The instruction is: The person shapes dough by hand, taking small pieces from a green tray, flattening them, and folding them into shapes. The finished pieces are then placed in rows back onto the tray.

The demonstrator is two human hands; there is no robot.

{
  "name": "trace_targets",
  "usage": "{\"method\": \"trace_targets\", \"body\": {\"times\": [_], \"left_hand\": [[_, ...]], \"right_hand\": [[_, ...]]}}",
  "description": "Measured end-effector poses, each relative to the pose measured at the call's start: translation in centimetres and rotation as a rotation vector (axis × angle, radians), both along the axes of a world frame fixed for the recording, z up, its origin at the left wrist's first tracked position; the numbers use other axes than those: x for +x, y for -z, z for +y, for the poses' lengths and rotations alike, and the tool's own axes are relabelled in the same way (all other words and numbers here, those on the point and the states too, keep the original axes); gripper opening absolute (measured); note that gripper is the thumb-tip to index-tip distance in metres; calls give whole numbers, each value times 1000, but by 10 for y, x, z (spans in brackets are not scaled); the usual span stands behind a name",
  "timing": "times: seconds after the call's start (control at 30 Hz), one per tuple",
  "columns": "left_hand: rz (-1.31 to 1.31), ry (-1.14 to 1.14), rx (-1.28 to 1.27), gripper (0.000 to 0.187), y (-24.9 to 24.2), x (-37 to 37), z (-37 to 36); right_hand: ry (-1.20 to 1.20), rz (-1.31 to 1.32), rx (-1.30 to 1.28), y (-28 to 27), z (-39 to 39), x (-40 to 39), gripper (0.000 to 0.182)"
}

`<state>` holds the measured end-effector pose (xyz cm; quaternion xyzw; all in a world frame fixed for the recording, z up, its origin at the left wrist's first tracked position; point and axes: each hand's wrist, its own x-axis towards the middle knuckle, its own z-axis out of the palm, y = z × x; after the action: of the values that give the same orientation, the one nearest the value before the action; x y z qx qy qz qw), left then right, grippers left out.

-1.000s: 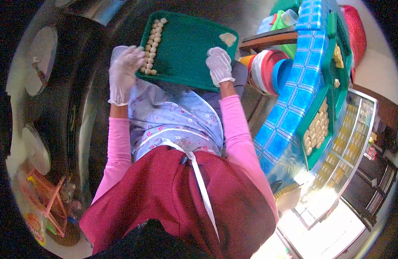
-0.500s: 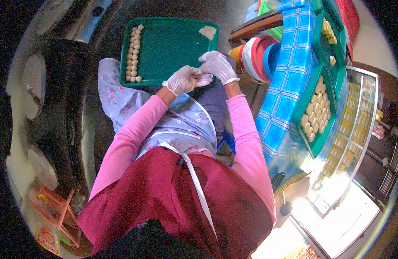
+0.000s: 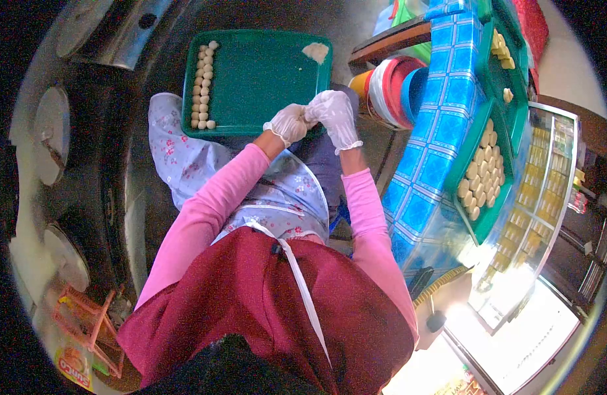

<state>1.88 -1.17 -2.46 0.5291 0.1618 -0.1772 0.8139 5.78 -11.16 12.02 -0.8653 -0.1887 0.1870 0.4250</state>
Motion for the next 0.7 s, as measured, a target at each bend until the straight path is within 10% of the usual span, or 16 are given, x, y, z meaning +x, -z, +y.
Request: {"method": "trace_targets", "body": {"times": [0.17,0.2,0.3,0.5,0.6,0.7], "left_hand": [[-261,298,804,28,-78,-20,23],[-243,285,751,29,-89,-22,24],[409,-295,-931,31,-40,-14,15],[415,-305,-700,29,-85,-55,76],[408,-394,-661,25,-84,-62,93],[290,-459,-568,21,-72,-63,92]], "right_hand": [[257,718,644,-55,13,11,17],[274,627,621,-42,15,24,22],[241,374,594,0,32,51,30],[134,-228,-207,69,68,73,11],[-333,-891,-624,77,65,50,8],[-173,-746,-599,84,55,49,8]]}}
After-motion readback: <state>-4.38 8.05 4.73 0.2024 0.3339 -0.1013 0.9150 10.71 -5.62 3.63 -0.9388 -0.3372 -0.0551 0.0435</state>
